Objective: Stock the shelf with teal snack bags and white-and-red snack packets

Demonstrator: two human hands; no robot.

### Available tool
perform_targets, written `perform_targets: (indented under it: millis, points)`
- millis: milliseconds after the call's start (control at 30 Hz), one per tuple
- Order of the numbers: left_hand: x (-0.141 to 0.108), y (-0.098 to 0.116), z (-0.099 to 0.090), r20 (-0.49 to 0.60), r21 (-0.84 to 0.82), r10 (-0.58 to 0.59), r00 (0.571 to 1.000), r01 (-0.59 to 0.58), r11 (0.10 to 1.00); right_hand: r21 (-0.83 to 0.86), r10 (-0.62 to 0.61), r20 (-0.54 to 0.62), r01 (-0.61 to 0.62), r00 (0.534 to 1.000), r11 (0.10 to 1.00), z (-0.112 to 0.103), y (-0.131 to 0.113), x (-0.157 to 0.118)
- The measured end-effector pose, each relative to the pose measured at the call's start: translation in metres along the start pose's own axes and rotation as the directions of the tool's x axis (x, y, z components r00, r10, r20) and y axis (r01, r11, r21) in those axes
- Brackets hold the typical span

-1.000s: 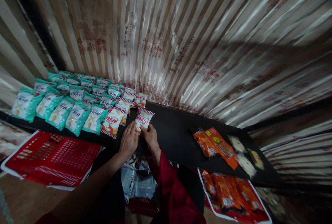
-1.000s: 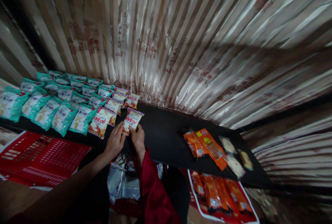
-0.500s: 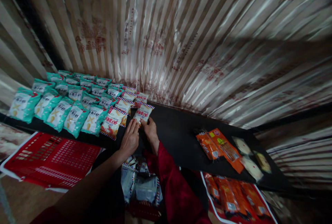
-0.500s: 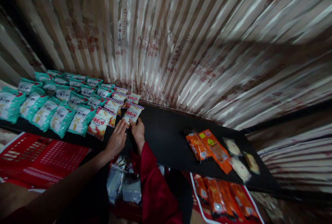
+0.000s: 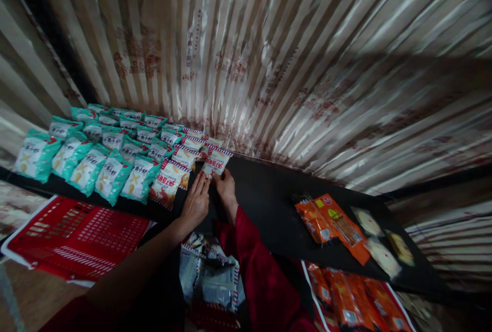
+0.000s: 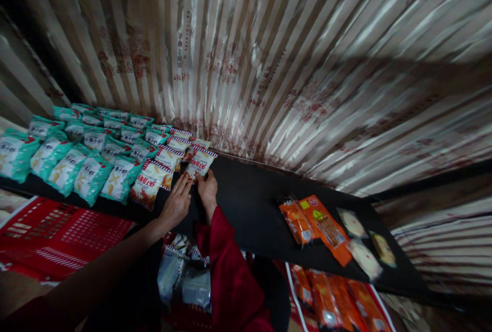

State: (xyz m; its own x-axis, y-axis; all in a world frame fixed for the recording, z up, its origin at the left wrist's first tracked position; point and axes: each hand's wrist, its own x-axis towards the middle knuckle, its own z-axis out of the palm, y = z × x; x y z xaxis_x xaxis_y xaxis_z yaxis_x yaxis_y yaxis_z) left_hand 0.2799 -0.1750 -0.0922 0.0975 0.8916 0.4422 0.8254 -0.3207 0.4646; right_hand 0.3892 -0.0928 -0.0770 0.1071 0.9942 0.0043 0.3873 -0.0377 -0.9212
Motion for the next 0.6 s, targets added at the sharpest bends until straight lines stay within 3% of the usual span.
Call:
perform_targets:
  millis: [600]
  points:
    - [0.013, -0.007, 0.005, 0.009, 0.026, 0.017, 1.000, -0.017, 1.000, -0.005, -0.031, -0.043, 0.031, 0.999, 1.000, 0.010, -0.004, 0.016]
